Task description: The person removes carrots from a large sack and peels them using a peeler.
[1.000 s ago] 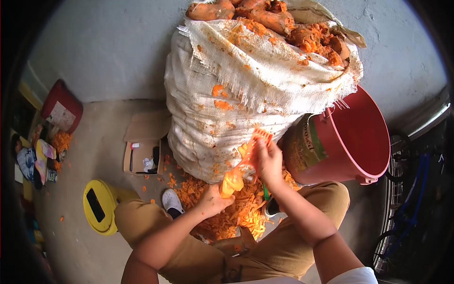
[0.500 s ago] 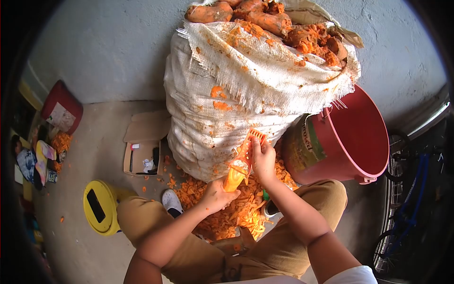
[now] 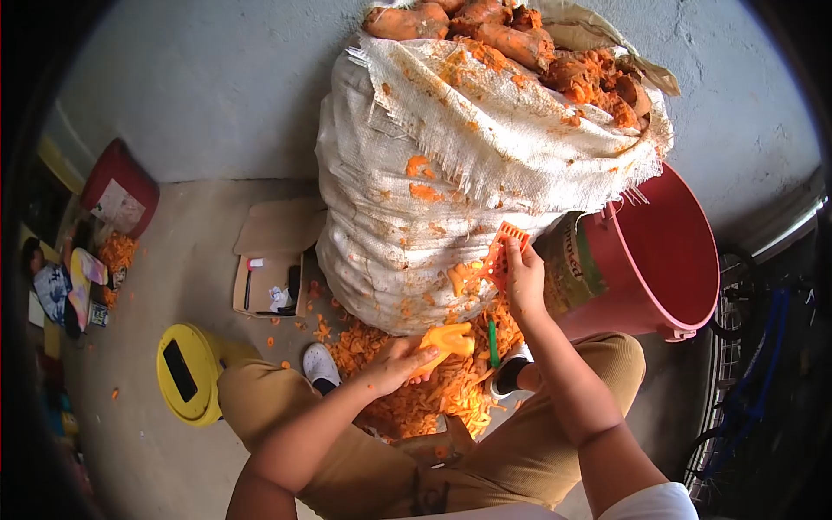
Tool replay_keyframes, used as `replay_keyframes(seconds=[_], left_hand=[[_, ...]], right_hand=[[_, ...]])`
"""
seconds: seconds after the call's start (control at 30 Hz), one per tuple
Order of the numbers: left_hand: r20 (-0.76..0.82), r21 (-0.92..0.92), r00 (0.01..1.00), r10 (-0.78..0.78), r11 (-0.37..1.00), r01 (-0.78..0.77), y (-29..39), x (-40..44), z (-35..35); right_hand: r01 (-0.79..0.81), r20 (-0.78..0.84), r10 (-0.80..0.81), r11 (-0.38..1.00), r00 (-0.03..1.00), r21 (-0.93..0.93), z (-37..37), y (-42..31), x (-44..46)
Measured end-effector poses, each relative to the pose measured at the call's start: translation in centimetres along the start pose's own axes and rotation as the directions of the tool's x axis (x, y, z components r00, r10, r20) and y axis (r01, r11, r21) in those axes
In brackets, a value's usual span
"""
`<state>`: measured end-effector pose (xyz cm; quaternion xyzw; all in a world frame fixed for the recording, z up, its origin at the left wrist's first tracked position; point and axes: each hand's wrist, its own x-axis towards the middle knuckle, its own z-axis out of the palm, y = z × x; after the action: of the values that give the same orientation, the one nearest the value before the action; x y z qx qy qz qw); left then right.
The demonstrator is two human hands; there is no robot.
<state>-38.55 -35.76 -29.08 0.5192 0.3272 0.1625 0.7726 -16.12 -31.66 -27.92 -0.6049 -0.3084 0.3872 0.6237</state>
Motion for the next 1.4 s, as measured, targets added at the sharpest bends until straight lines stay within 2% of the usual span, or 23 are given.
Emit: replay_keyframes(seconds=[0.07,0.1,0.17,0.2,0.27,0.4,0.5,0.6,0.7,0.83,0.9,0.93,0.97,1.07,1.13,1.2,1.23,1.33,1.37,1.4], left_hand=[[0.025,-0.019,0.999,0.023,1.000,-0.023,-0.5,0.3,-0.4],[-0.013,-0.048,1.000,0.006,0.999,-0.006,-0.1,0.3,-0.3],[-0.086,-0.106,0.996,-0.039,0.994,0.030,0.9,0.2,-0.2],[-0.087,-0.063,0.994,-0.067,0.996,0.061,0.9,0.2,-0.3],[-0.089,0.025,0.989,-0.122,0.992,0.124,0.6,0.4,-0.7],[-0.096,-0.037,0.991,-0.098,0.995,0.095,0.4,0.5,-0.7],[-0.119,-0.029,0.988,-0.098,0.995,0.096,0.1,0.6,-0.6],[-0.114,-0.009,0.988,-0.106,0.994,0.105,-0.1,0.7,-0.6],[-0.084,-0.041,0.995,-0.057,0.998,0.054,-0.4,0.9,-0.5],[-0.003,-0.082,0.990,-0.138,0.987,0.137,0.2,0.7,-0.4],[0.076,-0.044,0.974,-0.211,0.976,0.215,0.9,0.4,-0.4],[0.079,0.020,0.975,-0.206,0.979,0.205,1.0,0.4,-0.2],[0.084,0.084,0.976,-0.201,0.977,0.194,1.1,0.4,0.0],[0.025,0.251,0.980,-0.195,0.951,0.183,2.0,0.4,0.9],[-0.054,0.385,0.988,-0.142,0.910,0.152,2.3,0.5,1.4],[-0.095,0.417,0.984,0.148,0.904,-0.095,1.6,0.9,1.9],[-0.110,0.435,0.951,0.289,0.874,-0.216,1.1,1.0,2.1],[-0.218,0.447,0.966,0.139,0.894,-0.028,-0.1,1.4,1.7],[-0.239,0.478,0.962,0.135,0.878,-0.005,-0.2,1.4,1.5],[-0.260,0.506,0.957,0.131,0.862,0.019,0.0,1.4,1.6]], right_hand=[[0.076,0.054,-0.071,0.993,0.996,-0.091,0.0,0.7,-0.2],[0.070,0.074,-0.065,0.995,0.995,-0.066,0.1,0.7,-0.3],[0.068,0.068,-0.059,0.989,0.996,-0.132,0.0,0.6,-0.3],[0.065,0.061,-0.055,0.984,0.997,-0.164,0.0,0.6,-0.4],[0.077,0.073,-0.067,0.985,0.995,-0.153,-0.2,0.6,-0.4],[0.074,0.111,-0.058,0.987,0.992,-0.144,-0.4,0.3,-0.7],[0.029,0.144,-0.005,0.986,0.990,-0.166,-0.4,0.4,-1.0],[0.058,0.164,-0.034,0.988,0.986,-0.142,-0.1,0.3,-1.4],[0.032,0.170,-0.012,0.993,0.985,-0.111,0.0,-0.3,-1.6],[0.000,0.186,0.020,0.994,0.982,-0.106,-0.1,-0.1,-1.4],[-0.093,0.221,0.074,0.993,0.973,0.079,0.4,0.2,-1.5],[-0.140,0.240,0.097,0.975,0.966,0.170,0.7,0.3,-1.6],[-0.185,0.273,0.131,0.965,0.953,0.185,0.9,0.2,-1.8],[-0.155,0.330,0.154,0.988,0.931,-0.021,2.0,-0.3,-3.7],[0.088,0.273,-0.031,0.976,0.961,-0.198,3.1,0.3,-5.5],[0.327,0.180,-0.282,0.893,0.942,-0.310,3.7,1.4,-6.6],[0.287,0.147,-0.251,0.898,0.957,-0.333,3.5,1.8,-6.4],[0.211,0.059,-0.203,0.922,0.977,-0.324,3.6,0.8,-5.4],[0.112,0.021,-0.110,0.967,0.994,-0.227,3.6,0.0,-5.5],[0.211,0.001,-0.227,0.905,0.974,-0.369,2.7,3.4,-3.6]])
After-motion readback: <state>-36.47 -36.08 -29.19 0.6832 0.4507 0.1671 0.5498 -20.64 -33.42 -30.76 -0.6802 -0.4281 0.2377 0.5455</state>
